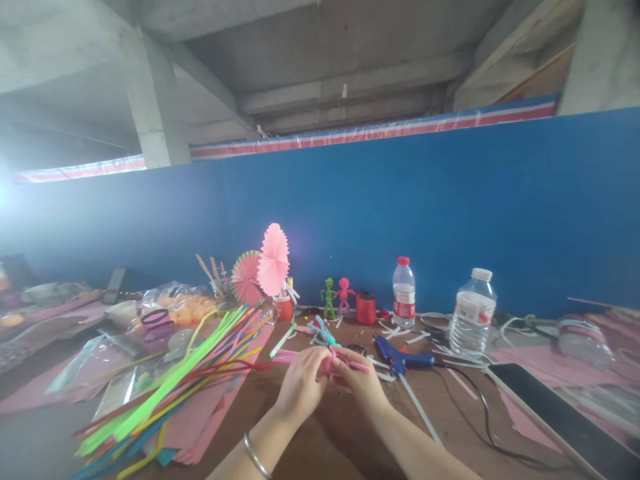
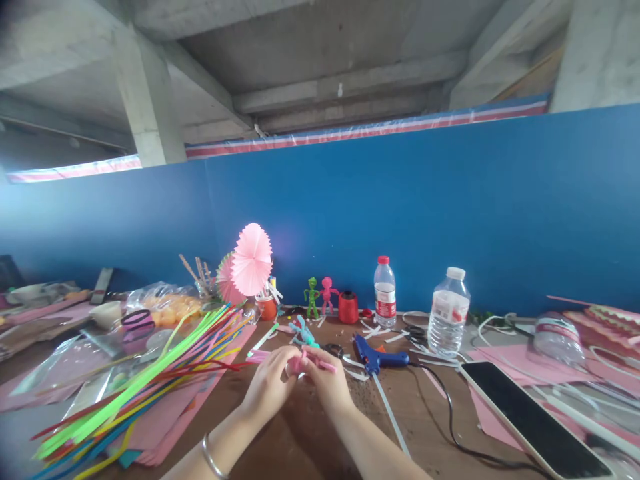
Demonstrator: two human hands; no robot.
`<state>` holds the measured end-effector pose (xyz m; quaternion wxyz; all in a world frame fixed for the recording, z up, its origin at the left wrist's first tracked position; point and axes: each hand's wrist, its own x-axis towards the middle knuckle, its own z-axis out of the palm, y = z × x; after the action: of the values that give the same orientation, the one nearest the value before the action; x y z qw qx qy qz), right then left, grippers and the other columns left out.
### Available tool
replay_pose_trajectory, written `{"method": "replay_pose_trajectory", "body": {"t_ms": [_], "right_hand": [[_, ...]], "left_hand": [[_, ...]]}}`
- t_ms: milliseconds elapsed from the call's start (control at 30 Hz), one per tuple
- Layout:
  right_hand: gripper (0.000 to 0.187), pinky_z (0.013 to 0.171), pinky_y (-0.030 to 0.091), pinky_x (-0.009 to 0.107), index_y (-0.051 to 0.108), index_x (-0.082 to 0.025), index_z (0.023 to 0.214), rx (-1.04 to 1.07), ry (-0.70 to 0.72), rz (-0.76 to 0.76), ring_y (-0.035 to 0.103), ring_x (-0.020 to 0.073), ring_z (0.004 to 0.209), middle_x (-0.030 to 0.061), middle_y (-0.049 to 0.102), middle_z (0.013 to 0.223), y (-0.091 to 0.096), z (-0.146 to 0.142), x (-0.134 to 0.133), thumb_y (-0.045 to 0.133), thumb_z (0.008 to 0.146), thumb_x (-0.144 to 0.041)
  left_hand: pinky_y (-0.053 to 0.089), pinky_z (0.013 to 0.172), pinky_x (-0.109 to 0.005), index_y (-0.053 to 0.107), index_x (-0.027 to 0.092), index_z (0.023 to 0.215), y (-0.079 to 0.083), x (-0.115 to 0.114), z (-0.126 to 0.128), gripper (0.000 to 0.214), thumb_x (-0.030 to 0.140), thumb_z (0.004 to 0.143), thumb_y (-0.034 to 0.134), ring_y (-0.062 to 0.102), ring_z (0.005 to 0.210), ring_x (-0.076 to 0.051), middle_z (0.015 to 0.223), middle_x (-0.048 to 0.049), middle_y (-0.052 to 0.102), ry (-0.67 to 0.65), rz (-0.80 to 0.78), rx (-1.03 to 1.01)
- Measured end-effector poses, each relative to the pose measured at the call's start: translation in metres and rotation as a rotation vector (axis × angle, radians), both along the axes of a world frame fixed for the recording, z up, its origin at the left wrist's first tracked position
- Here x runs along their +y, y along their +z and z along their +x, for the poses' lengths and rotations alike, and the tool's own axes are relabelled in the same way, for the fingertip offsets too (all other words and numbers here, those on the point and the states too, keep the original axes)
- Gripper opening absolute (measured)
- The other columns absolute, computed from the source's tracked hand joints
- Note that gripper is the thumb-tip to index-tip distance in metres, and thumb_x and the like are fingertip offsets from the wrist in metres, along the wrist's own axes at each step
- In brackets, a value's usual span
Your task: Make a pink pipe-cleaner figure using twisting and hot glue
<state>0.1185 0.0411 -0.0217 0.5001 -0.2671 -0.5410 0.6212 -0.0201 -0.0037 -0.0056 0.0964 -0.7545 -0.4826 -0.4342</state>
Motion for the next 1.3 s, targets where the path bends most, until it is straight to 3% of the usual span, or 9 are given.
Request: {"method": "replay_pose_trajectory", "body": {"t_ms": [200, 600, 767, 1067, 1300], "right_hand": [[0.047, 0.075, 0.051, 0.039, 0.070, -0.013, 0.099, -0.007, -0.044, 0.058, 0.065, 0.0275, 0.083, 0.0111, 0.072, 0.088, -0.008, -0.004, -0.001, 0.076, 0.061, -0.039], [0.043, 0.079, 0.049, 0.041, 0.068, -0.016, 0.106, -0.117, -0.145, 0.225, 0.063, 0.0289, 0.084, 0.0077, 0.072, 0.089, -0.009, 0.002, -0.006, 0.070, 0.068, -0.036], [0.043, 0.074, 0.051, 0.038, 0.066, -0.017, 0.110, -0.144, -0.132, 0.259, 0.064, 0.0278, 0.081, 0.0073, 0.073, 0.087, -0.007, 0.003, -0.008, 0.067, 0.072, -0.037], [0.040, 0.083, 0.048, 0.043, 0.066, -0.015, 0.108, -0.136, -0.070, 0.258, 0.064, 0.0299, 0.091, 0.0102, 0.071, 0.096, -0.005, 0.005, -0.003, 0.065, 0.075, -0.038], [0.044, 0.082, 0.049, 0.043, 0.064, -0.015, 0.111, -0.109, -0.032, 0.219, 0.063, 0.0305, 0.094, 0.0115, 0.070, 0.100, -0.011, 0.002, -0.001, 0.065, 0.075, -0.039]], "left_hand": [[0.049, 0.074, -0.035, 0.056, 0.020, 0.086, -0.001, 0.001, -0.001, 0.022, 0.002, 0.075, 0.050, 0.061, 0.082, -0.021, 0.084, -0.0052, 0.064, 0.003, -0.034, -0.017], [0.049, 0.074, -0.031, 0.057, 0.021, 0.089, 0.005, 0.002, -0.008, 0.024, 0.002, 0.074, 0.056, 0.062, 0.081, -0.019, 0.085, -0.0024, 0.064, -0.079, -0.126, -0.042], [0.049, 0.071, -0.029, 0.059, 0.022, 0.086, 0.009, 0.001, -0.011, 0.023, 0.003, 0.072, 0.061, 0.063, 0.075, -0.018, 0.080, 0.0001, 0.066, -0.100, -0.158, -0.068], [0.052, 0.066, -0.024, 0.059, 0.020, 0.086, 0.017, -0.002, -0.009, 0.018, 0.007, 0.074, 0.062, 0.063, 0.074, -0.015, 0.083, -0.0008, 0.065, -0.196, -0.203, -0.197], [0.050, 0.076, -0.028, 0.063, 0.020, 0.083, 0.020, -0.002, -0.008, 0.013, 0.010, 0.074, 0.062, 0.061, 0.082, -0.016, 0.086, -0.0029, 0.064, -0.248, -0.187, -0.216]]}}
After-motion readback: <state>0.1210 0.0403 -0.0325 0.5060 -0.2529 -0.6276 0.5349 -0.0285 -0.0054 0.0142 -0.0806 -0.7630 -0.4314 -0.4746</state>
